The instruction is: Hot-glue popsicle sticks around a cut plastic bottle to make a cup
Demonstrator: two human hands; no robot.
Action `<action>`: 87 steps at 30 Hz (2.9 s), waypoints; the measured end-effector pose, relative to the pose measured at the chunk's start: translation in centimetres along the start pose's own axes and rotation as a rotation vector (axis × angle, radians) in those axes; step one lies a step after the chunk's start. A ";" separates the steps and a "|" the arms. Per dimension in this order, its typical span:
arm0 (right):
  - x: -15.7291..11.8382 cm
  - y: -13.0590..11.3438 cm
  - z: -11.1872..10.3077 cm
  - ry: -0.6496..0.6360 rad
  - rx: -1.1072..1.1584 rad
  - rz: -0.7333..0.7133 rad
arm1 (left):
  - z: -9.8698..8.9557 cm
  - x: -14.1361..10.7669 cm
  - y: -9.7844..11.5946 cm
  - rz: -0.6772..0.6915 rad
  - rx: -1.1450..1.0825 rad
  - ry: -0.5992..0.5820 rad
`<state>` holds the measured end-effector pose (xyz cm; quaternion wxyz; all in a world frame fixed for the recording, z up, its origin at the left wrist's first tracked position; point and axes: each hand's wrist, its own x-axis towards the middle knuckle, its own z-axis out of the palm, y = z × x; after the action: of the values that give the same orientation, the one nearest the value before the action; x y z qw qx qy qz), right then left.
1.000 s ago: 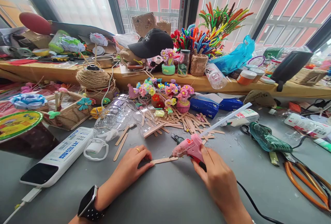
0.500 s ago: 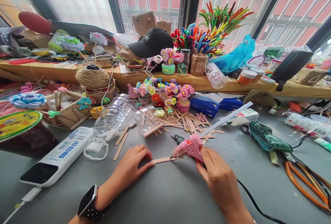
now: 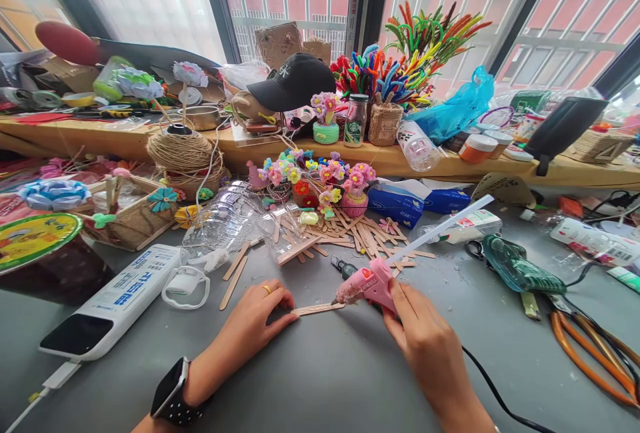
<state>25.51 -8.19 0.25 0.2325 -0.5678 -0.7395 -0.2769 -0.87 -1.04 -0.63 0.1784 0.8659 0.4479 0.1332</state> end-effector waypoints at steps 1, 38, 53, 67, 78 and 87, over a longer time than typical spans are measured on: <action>0.0 0.1 0.0 0.004 -0.015 -0.003 | 0.0 0.0 0.0 0.000 0.001 0.001; 0.1 0.6 -0.4 -0.010 0.027 0.022 | 0.0 0.0 0.0 0.008 -0.003 0.013; 0.0 0.5 -0.2 -0.012 -0.003 0.010 | 0.0 0.0 0.0 0.000 0.012 0.005; -0.2 1.0 -0.3 -0.040 -0.016 -0.001 | 0.1 0.0 -0.1 -0.006 0.006 -0.012; 0.1 1.0 -0.6 -0.024 -0.035 -0.026 | -0.1 0.0 0.0 -0.011 0.013 -0.017; 0.0 1.2 -0.5 -0.023 -0.031 -0.029 | -0.2 0.0 0.2 -0.024 0.013 -0.039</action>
<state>26.64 -8.31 0.80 0.2112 -0.5636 -0.7460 -0.2850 -0.82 -1.10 -0.40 0.1830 0.8641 0.4555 0.1114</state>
